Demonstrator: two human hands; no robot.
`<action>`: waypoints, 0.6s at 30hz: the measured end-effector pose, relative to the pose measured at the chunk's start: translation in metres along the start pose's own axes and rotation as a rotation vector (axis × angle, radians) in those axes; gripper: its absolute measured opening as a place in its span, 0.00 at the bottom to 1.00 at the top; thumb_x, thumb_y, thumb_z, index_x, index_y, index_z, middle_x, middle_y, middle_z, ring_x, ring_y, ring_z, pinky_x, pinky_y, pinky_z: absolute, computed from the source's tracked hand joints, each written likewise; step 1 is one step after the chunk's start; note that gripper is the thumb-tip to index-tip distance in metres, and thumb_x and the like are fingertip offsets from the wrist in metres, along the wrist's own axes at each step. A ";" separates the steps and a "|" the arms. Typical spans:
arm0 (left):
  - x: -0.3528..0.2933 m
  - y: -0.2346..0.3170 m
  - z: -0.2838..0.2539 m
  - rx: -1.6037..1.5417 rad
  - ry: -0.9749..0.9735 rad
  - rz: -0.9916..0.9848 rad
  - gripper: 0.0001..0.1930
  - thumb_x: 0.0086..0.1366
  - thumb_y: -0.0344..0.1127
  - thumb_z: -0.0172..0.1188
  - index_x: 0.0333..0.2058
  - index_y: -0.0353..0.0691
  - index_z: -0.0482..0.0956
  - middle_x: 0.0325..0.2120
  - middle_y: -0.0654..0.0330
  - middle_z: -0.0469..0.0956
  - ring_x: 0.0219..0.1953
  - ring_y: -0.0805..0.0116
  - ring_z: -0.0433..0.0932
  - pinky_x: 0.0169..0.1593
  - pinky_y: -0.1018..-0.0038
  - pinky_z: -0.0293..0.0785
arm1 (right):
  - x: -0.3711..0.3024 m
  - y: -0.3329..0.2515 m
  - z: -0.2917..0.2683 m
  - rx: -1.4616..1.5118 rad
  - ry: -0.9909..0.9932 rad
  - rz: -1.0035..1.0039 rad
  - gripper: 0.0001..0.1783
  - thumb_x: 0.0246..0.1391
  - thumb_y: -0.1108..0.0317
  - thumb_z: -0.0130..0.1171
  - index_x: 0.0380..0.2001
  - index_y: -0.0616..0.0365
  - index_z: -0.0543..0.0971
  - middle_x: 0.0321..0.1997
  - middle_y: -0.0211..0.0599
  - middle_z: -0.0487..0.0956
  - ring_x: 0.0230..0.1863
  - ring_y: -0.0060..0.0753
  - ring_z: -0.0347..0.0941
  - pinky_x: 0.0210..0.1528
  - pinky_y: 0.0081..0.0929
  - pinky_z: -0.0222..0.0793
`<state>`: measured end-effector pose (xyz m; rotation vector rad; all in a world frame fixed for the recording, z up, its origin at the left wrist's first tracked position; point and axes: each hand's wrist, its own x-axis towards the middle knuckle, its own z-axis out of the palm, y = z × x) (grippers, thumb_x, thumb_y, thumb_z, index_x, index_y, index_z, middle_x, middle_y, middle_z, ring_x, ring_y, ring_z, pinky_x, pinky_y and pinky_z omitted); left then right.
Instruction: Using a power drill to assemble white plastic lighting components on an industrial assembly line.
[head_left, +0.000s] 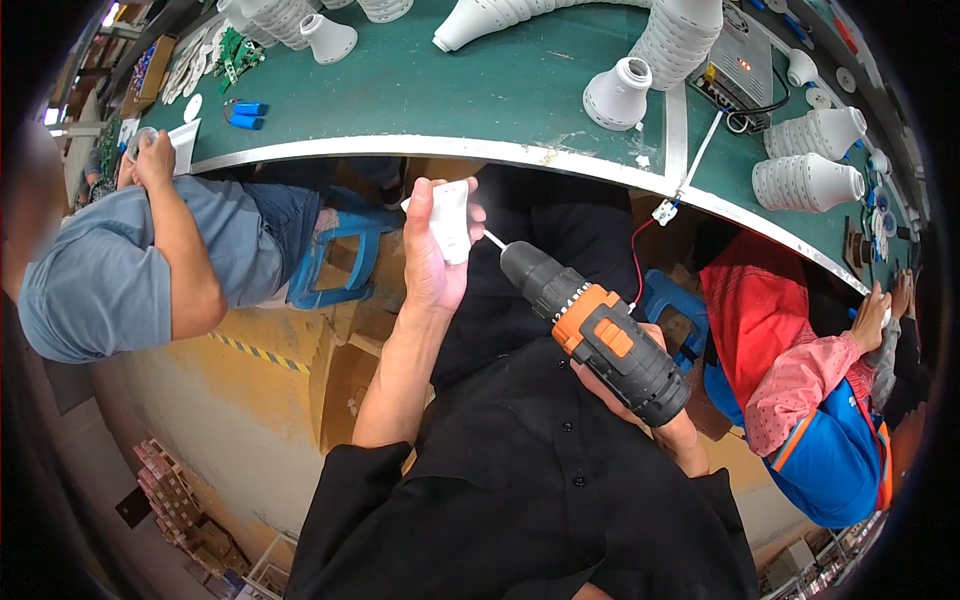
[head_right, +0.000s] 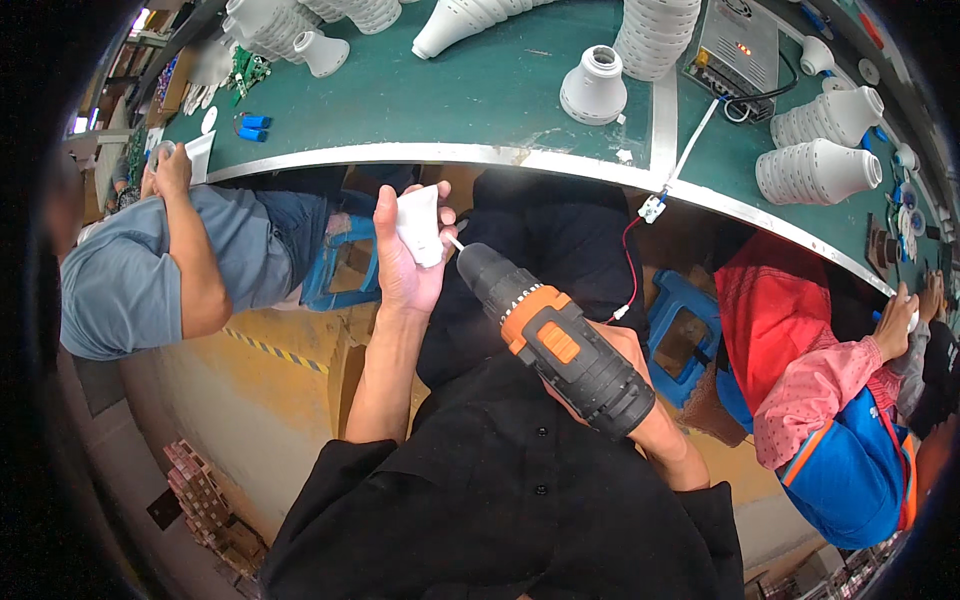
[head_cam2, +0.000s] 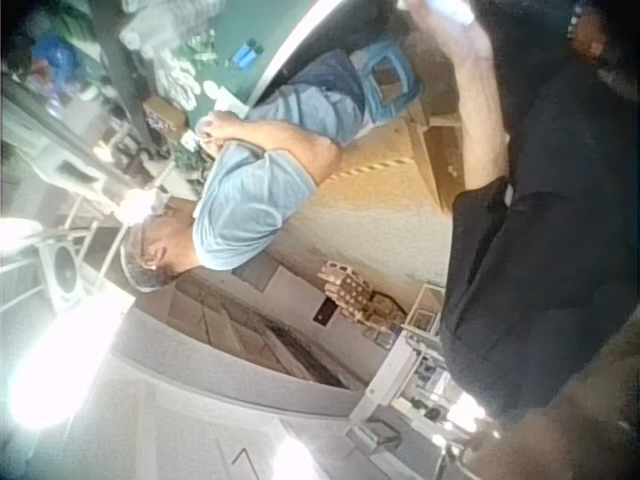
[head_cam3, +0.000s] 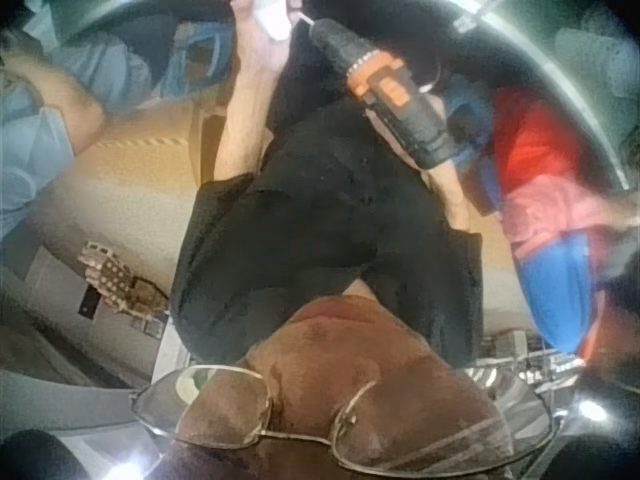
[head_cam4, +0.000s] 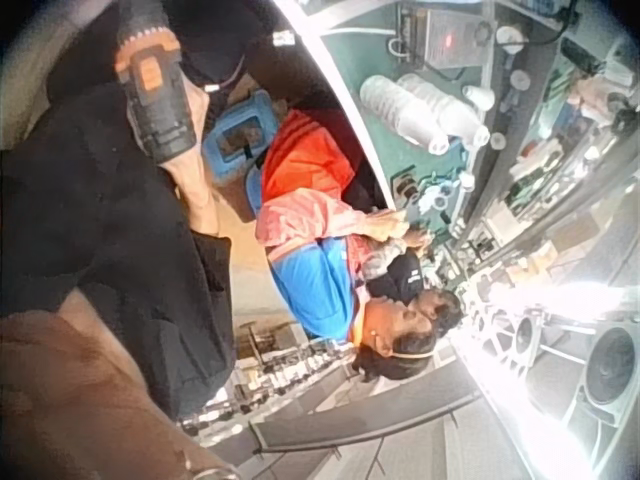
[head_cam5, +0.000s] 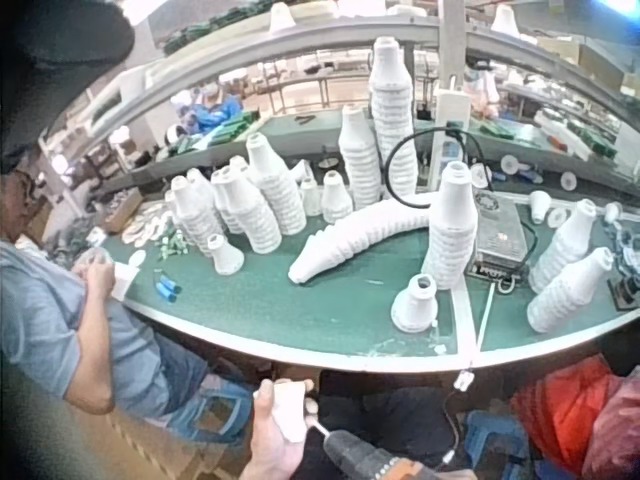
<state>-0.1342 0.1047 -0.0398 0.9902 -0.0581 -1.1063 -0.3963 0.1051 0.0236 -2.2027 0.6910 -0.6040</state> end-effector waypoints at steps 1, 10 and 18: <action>0.000 -0.001 0.000 0.028 -0.008 0.037 0.33 0.67 0.66 0.50 0.47 0.36 0.74 0.32 0.57 0.78 0.26 0.70 0.75 0.25 0.77 0.66 | 0.000 0.001 0.000 0.011 -0.008 -0.012 0.23 0.41 0.71 0.76 0.43 0.50 0.80 0.44 0.33 0.80 0.44 0.39 0.76 0.46 0.35 0.69; 0.004 -0.004 0.005 -0.022 -0.140 0.034 0.34 0.69 0.66 0.39 0.47 0.37 0.75 0.27 0.56 0.77 0.22 0.68 0.73 0.25 0.74 0.67 | 0.001 0.004 0.005 0.160 -0.055 0.079 0.22 0.41 0.73 0.74 0.43 0.48 0.80 0.45 0.30 0.81 0.45 0.39 0.76 0.48 0.35 0.67; 0.004 -0.005 0.007 -0.003 -0.122 0.195 0.29 0.70 0.57 0.40 0.45 0.35 0.76 0.27 0.55 0.77 0.23 0.67 0.73 0.26 0.73 0.67 | 0.005 0.002 0.007 0.135 -0.053 0.086 0.22 0.42 0.73 0.74 0.44 0.49 0.80 0.44 0.30 0.81 0.46 0.40 0.76 0.48 0.36 0.67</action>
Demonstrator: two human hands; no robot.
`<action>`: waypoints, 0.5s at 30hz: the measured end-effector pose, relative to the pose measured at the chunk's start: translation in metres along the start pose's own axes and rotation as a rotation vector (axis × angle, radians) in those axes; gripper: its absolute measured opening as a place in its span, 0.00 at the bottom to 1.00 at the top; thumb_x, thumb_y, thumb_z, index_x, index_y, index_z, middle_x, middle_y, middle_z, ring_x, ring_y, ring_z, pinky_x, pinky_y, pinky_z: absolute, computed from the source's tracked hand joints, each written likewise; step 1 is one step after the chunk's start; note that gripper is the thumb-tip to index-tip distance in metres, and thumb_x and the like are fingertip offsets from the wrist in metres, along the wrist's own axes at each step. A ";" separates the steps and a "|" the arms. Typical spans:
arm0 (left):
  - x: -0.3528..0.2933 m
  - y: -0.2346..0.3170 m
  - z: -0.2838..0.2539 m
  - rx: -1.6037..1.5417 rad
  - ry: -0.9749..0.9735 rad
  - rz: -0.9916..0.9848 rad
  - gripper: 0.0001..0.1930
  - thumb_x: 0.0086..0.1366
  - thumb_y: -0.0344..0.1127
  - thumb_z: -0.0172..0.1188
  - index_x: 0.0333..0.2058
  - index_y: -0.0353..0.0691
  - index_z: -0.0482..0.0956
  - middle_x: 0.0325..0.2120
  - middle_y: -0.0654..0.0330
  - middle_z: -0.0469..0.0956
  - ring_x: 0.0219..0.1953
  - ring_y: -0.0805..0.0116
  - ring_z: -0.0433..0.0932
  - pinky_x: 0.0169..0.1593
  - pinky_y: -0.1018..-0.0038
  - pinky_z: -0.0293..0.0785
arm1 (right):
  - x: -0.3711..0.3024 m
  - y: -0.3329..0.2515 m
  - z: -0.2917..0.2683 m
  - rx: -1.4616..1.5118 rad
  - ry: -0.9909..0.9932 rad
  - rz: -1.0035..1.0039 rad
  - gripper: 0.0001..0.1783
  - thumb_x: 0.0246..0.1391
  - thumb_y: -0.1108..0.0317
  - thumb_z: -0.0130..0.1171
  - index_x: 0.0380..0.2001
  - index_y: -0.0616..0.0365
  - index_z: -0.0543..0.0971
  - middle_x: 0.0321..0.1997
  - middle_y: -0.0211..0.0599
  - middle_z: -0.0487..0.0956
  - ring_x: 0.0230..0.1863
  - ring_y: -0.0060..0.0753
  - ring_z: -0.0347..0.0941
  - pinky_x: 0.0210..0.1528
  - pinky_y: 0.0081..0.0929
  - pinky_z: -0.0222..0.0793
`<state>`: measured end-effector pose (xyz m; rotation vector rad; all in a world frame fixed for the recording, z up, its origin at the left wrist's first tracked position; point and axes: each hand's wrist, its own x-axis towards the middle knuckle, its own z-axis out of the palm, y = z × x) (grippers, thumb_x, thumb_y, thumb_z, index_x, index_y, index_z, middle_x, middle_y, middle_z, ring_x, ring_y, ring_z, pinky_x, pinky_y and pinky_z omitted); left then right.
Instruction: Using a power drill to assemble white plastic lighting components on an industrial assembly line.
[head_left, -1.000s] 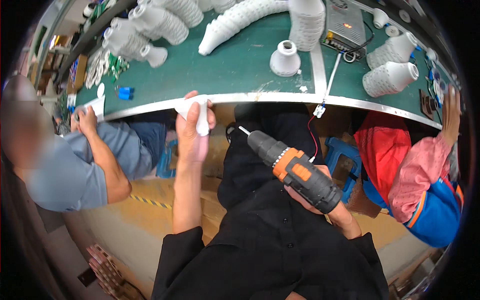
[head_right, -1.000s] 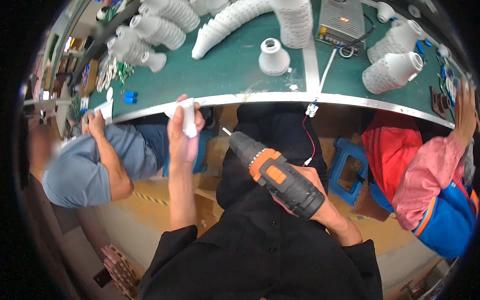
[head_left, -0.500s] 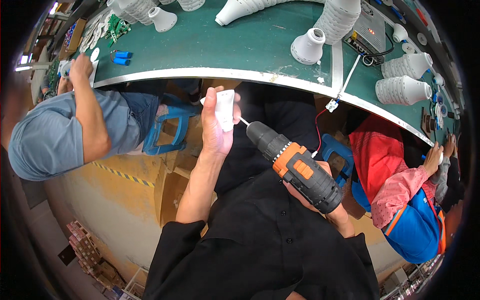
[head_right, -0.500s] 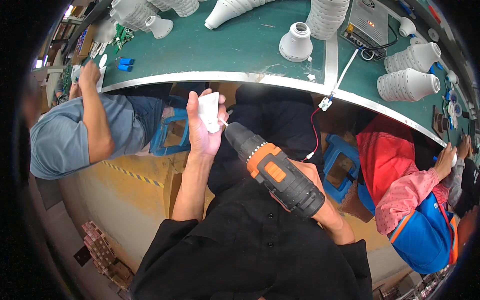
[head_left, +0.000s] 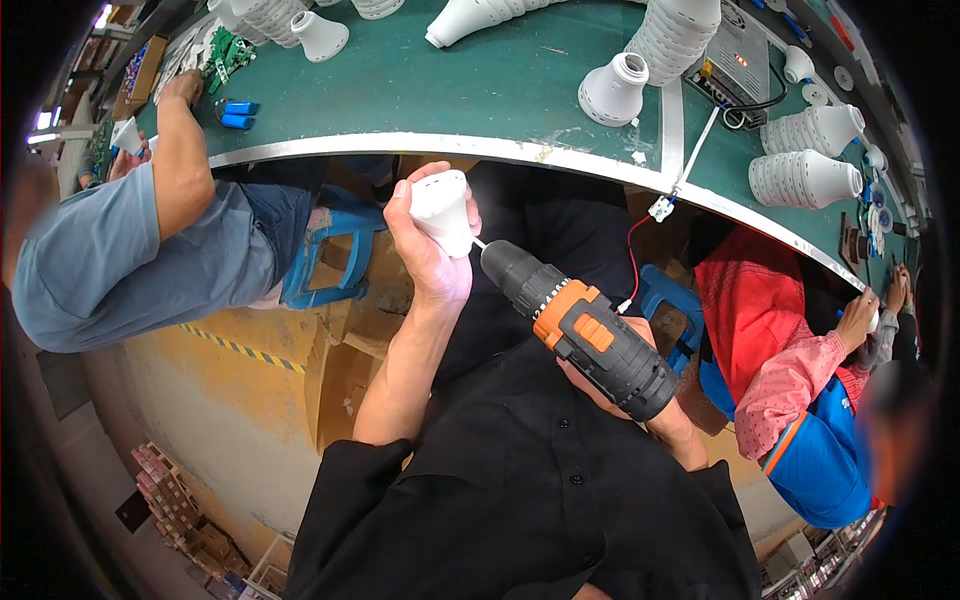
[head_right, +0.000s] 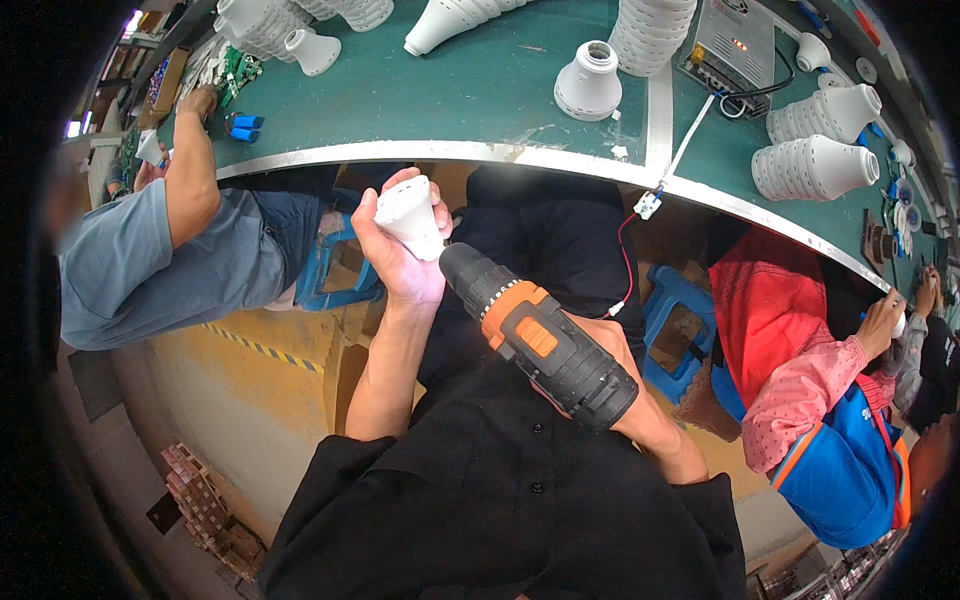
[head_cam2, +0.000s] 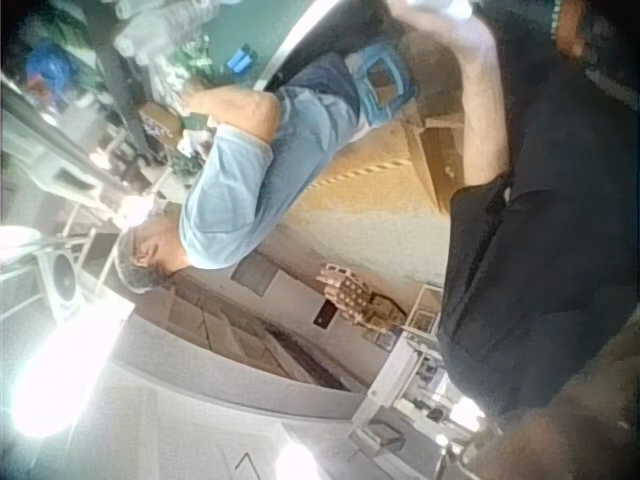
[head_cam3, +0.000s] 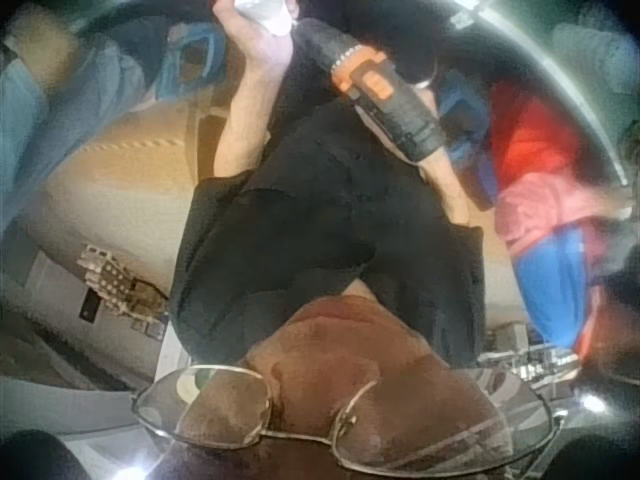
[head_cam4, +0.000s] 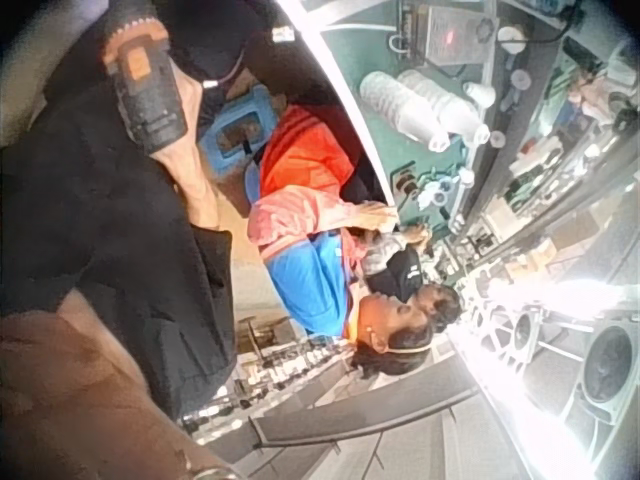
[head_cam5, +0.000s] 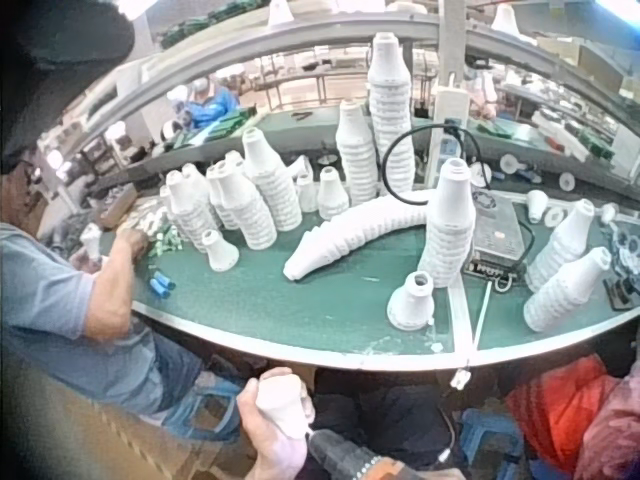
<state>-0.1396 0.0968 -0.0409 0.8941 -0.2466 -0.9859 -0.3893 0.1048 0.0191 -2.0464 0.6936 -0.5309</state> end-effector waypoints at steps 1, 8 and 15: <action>0.000 0.000 -0.001 -0.002 -0.009 0.009 0.29 0.70 0.57 0.40 0.45 0.35 0.76 0.27 0.55 0.77 0.23 0.67 0.73 0.26 0.73 0.67 | 0.000 0.000 0.000 0.033 -0.009 0.016 0.22 0.42 0.73 0.74 0.43 0.49 0.80 0.44 0.31 0.81 0.46 0.40 0.76 0.48 0.36 0.67; 0.000 0.003 0.001 -0.003 -0.034 -0.004 0.28 0.69 0.56 0.40 0.46 0.35 0.76 0.27 0.54 0.76 0.22 0.67 0.73 0.24 0.73 0.67 | 0.002 0.002 -0.002 0.057 -0.079 0.071 0.18 0.42 0.74 0.72 0.40 0.53 0.80 0.39 0.34 0.81 0.38 0.41 0.79 0.41 0.34 0.71; 0.001 0.002 0.001 0.018 -0.057 0.014 0.27 0.68 0.55 0.40 0.45 0.35 0.75 0.26 0.54 0.76 0.22 0.67 0.74 0.23 0.73 0.68 | 0.006 0.003 -0.003 0.105 -0.086 0.056 0.18 0.42 0.73 0.72 0.39 0.54 0.80 0.37 0.34 0.82 0.37 0.41 0.79 0.40 0.34 0.72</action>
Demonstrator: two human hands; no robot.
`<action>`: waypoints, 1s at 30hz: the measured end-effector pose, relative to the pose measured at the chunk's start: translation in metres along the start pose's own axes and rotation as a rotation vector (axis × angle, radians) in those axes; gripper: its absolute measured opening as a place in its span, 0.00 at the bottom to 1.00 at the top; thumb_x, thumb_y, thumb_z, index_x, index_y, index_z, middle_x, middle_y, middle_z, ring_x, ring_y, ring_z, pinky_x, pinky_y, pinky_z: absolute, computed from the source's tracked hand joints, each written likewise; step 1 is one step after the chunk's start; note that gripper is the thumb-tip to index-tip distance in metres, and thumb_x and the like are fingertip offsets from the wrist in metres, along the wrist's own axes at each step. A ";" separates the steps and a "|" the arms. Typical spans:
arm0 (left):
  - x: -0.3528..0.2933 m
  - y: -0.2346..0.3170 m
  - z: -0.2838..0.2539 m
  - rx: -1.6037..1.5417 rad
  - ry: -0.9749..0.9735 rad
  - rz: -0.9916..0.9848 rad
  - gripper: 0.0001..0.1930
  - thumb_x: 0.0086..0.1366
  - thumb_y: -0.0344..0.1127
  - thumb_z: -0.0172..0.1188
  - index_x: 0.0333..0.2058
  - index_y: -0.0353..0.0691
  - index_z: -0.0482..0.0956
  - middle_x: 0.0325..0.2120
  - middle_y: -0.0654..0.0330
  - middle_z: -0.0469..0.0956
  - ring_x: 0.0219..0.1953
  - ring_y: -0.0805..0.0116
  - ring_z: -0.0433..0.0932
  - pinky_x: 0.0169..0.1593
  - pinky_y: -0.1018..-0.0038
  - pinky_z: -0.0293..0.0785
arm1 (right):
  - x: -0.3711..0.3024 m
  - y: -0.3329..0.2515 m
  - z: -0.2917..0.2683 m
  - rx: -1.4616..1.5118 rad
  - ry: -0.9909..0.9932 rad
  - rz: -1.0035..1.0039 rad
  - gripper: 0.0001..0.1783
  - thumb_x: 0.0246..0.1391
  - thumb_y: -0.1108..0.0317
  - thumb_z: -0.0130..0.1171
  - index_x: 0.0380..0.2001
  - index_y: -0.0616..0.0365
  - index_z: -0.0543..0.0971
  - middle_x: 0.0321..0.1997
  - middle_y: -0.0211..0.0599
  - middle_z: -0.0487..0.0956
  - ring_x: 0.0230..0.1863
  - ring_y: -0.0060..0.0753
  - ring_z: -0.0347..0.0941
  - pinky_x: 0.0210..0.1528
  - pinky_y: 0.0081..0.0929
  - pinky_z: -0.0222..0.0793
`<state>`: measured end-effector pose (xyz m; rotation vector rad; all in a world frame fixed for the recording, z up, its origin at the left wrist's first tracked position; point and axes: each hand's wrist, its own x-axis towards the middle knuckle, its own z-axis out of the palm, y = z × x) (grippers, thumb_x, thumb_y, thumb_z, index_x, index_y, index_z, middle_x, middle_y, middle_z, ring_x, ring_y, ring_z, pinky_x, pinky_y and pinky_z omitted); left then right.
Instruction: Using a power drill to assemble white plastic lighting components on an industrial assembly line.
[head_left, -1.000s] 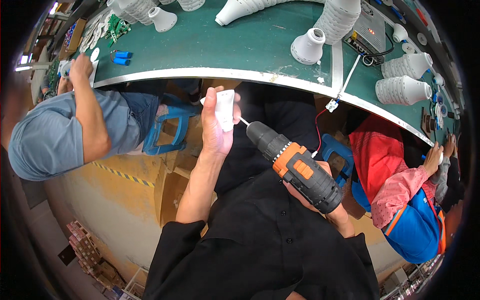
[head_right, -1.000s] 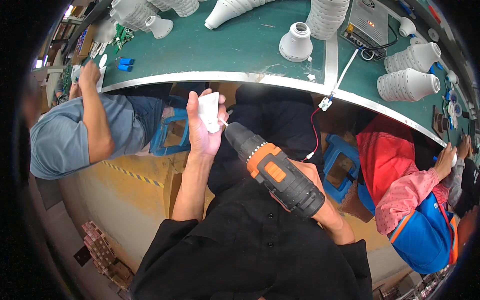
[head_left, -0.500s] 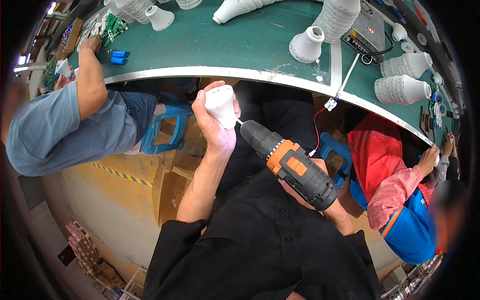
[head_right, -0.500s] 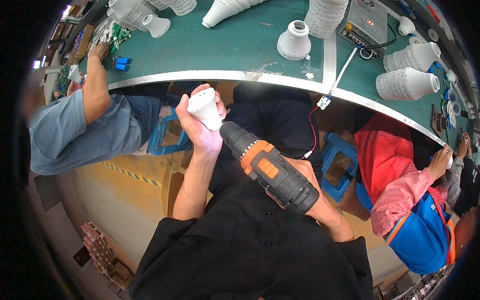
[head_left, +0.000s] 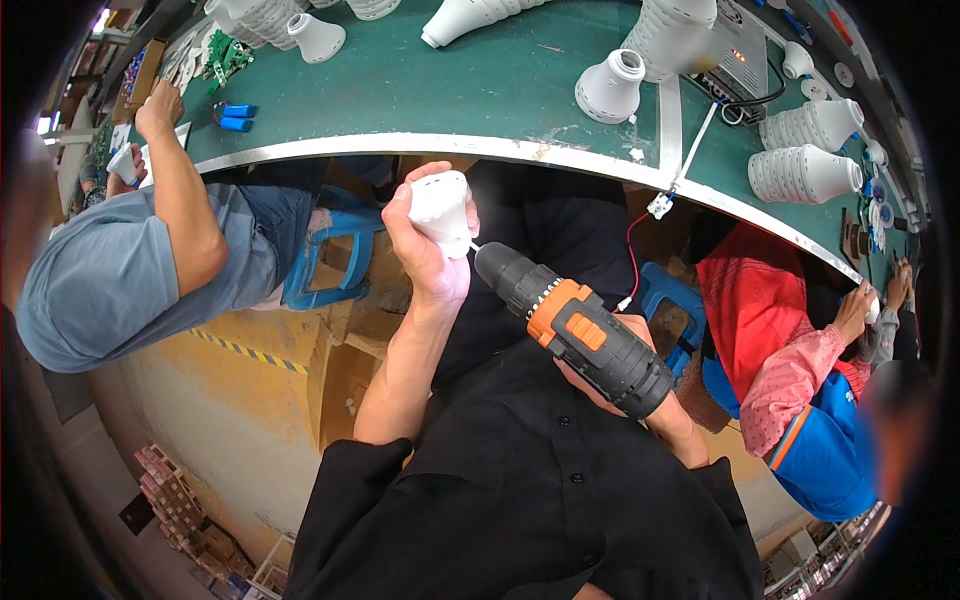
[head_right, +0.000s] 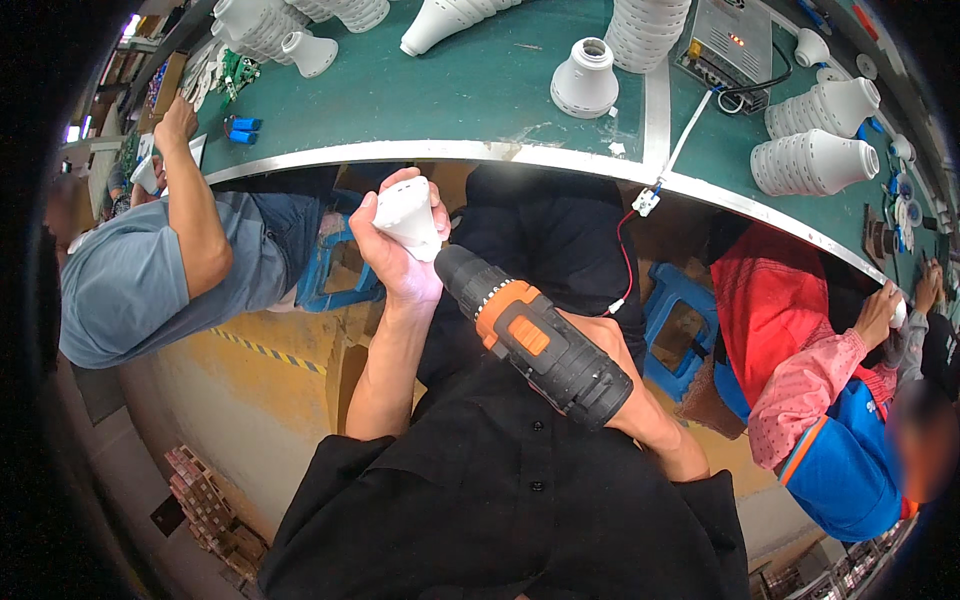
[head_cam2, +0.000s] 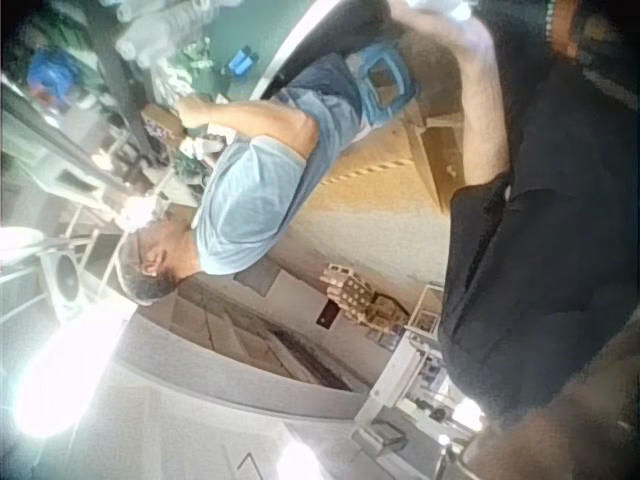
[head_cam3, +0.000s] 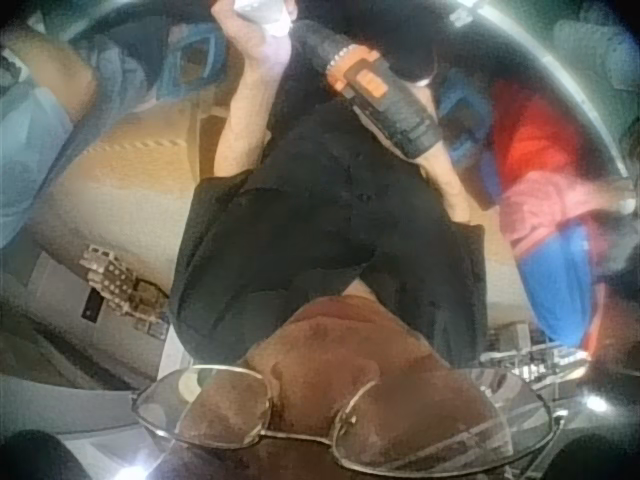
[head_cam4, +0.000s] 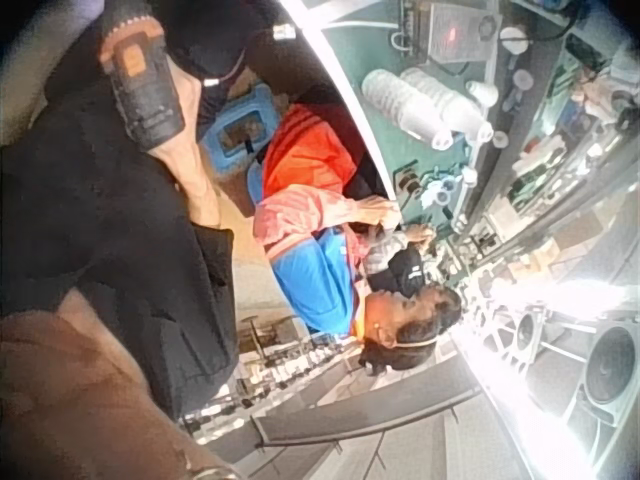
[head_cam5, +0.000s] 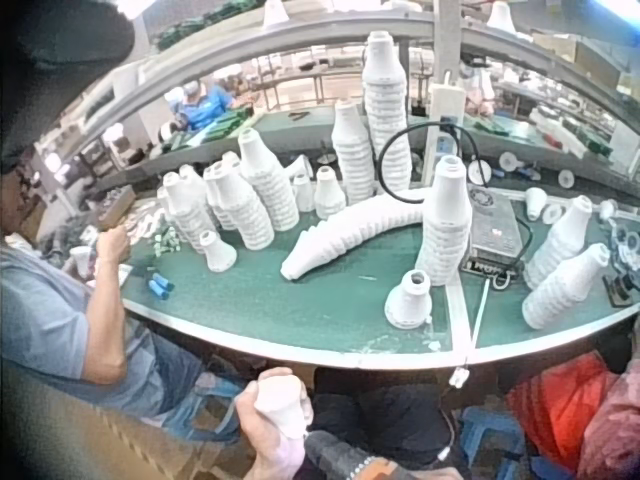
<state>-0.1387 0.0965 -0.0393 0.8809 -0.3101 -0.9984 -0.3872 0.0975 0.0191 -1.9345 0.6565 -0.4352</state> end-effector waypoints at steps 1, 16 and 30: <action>0.000 0.000 0.000 0.008 -0.006 0.005 0.27 0.68 0.54 0.39 0.45 0.35 0.75 0.26 0.54 0.76 0.22 0.67 0.74 0.23 0.73 0.68 | -0.001 0.001 0.001 -0.010 -0.003 0.007 0.17 0.42 0.74 0.72 0.39 0.54 0.80 0.37 0.34 0.81 0.37 0.41 0.80 0.40 0.34 0.72; 0.000 -0.002 0.003 0.097 0.013 0.068 0.26 0.67 0.54 0.39 0.45 0.35 0.73 0.25 0.54 0.75 0.21 0.69 0.73 0.23 0.74 0.68 | -0.004 0.004 0.002 -0.080 -0.027 0.034 0.19 0.43 0.73 0.72 0.42 0.52 0.80 0.41 0.32 0.81 0.43 0.41 0.78 0.45 0.35 0.70; -0.001 -0.001 0.003 0.140 0.004 0.095 0.26 0.66 0.53 0.40 0.46 0.33 0.72 0.23 0.54 0.74 0.20 0.69 0.72 0.22 0.75 0.67 | 0.007 -0.005 0.002 0.082 0.057 0.066 0.15 0.35 0.75 0.67 0.29 0.68 0.76 0.25 0.41 0.77 0.24 0.39 0.77 0.29 0.29 0.70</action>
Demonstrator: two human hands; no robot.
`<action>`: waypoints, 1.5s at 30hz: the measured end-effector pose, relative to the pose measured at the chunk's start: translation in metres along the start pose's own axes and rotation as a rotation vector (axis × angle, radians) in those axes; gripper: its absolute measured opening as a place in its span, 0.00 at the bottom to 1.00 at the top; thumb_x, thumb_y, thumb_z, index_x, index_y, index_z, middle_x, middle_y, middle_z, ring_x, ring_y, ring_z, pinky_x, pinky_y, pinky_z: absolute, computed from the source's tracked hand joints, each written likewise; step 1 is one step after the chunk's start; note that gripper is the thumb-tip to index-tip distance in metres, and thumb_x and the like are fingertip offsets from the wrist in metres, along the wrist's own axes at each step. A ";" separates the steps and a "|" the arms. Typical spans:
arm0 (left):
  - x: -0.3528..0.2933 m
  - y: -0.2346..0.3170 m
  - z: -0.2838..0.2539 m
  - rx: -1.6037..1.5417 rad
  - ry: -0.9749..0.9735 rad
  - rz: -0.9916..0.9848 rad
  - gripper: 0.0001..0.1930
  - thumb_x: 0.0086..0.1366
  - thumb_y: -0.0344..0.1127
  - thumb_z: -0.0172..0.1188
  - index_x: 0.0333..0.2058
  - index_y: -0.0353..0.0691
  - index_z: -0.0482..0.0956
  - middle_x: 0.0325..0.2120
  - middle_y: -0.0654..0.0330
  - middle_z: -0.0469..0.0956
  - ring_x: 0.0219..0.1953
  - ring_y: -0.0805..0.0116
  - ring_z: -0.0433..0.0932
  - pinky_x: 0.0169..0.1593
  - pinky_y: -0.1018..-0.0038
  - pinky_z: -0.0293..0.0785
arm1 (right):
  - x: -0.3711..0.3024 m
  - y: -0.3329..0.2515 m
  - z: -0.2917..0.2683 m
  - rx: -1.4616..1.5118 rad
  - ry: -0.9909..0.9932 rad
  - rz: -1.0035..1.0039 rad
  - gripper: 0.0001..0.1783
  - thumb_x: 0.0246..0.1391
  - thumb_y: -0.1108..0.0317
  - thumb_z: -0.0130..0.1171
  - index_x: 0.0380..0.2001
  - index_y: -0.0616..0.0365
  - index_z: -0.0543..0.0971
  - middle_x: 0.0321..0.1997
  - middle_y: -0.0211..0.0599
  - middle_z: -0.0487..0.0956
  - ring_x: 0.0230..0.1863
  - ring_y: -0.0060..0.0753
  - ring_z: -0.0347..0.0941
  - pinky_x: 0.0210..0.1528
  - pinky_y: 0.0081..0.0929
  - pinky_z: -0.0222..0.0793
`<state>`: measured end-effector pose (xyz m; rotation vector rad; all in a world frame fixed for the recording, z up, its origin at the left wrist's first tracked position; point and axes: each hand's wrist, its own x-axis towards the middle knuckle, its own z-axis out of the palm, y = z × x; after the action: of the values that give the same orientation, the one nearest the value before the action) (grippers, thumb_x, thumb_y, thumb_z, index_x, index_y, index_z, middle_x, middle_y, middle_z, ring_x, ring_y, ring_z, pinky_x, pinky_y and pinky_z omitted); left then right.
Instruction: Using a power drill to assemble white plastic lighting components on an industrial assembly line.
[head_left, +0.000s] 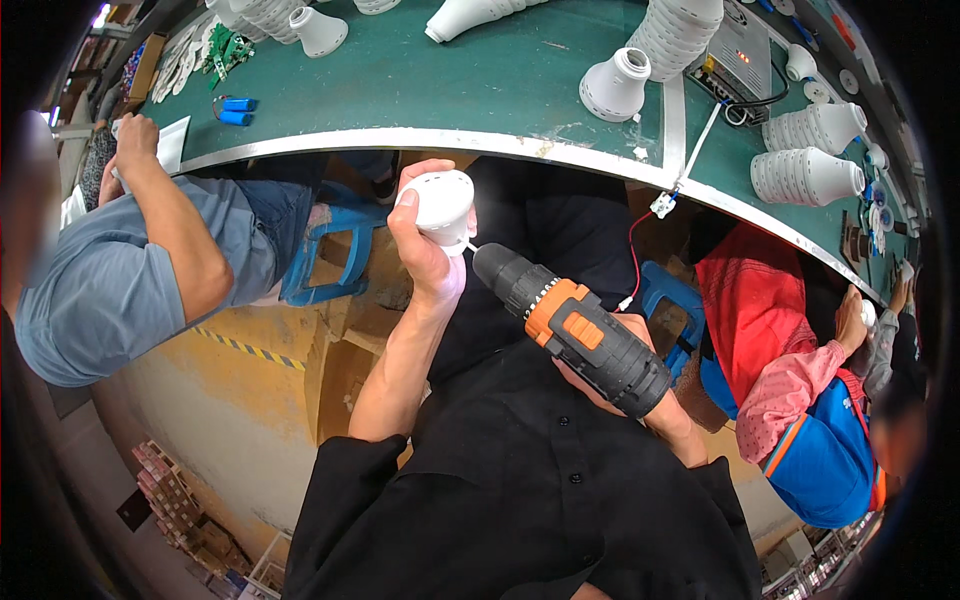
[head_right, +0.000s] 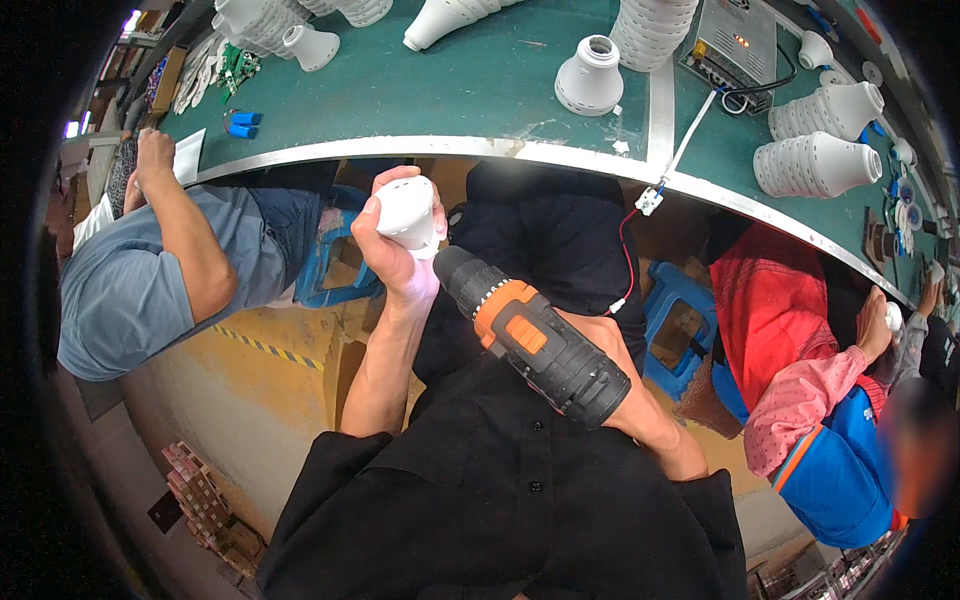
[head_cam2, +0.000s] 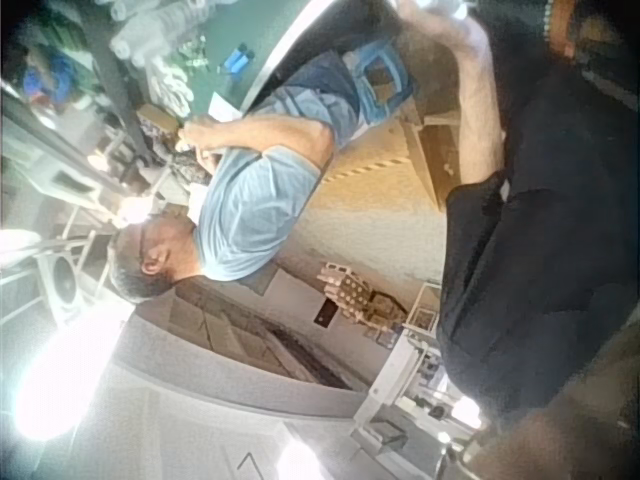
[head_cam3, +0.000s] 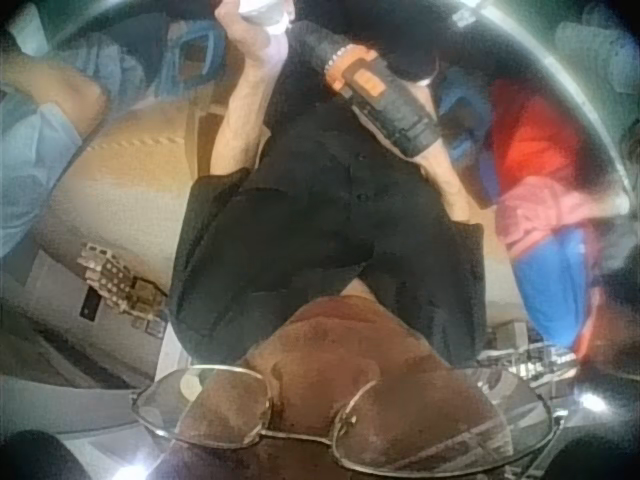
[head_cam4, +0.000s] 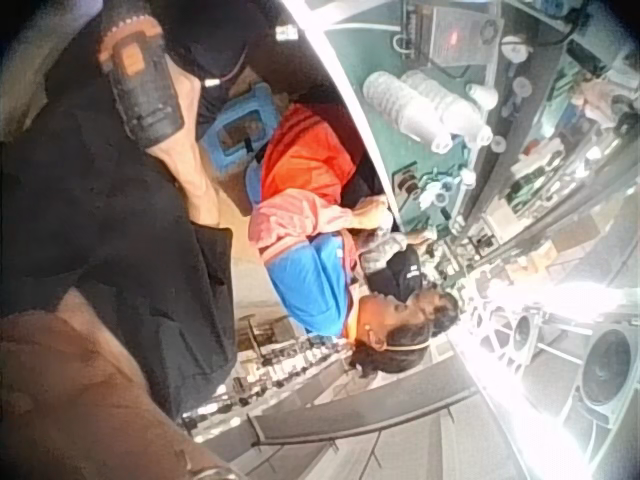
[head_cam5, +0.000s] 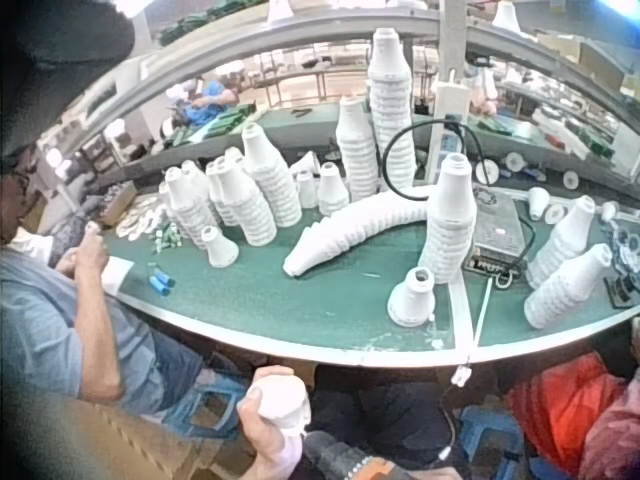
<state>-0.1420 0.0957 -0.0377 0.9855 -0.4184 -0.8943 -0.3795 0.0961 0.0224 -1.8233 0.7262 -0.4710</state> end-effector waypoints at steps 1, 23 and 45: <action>0.000 0.000 0.000 0.000 0.001 -0.002 0.26 0.66 0.53 0.40 0.46 0.33 0.72 0.23 0.54 0.74 0.20 0.69 0.72 0.22 0.75 0.67 | -0.005 0.005 -0.002 -0.054 -0.054 -0.003 0.16 0.39 0.73 0.70 0.35 0.60 0.78 0.32 0.37 0.79 0.32 0.40 0.78 0.36 0.32 0.71; -0.001 -0.002 0.004 0.019 0.030 0.006 0.26 0.66 0.53 0.39 0.45 0.34 0.72 0.23 0.54 0.74 0.20 0.69 0.73 0.22 0.75 0.68 | -0.009 0.016 -0.001 -0.065 -0.095 -0.037 0.16 0.42 0.75 0.70 0.38 0.55 0.80 0.35 0.35 0.82 0.34 0.41 0.80 0.36 0.33 0.75; -0.002 0.001 0.005 0.028 0.020 0.010 0.26 0.65 0.53 0.41 0.45 0.34 0.72 0.23 0.55 0.75 0.20 0.69 0.73 0.23 0.75 0.69 | -0.010 0.011 -0.002 -0.140 -0.104 -0.036 0.20 0.42 0.73 0.72 0.42 0.52 0.81 0.43 0.33 0.82 0.44 0.41 0.78 0.46 0.35 0.70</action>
<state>-0.1462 0.0947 -0.0339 1.0161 -0.4195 -0.8706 -0.3910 0.0982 0.0129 -1.9793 0.6694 -0.3532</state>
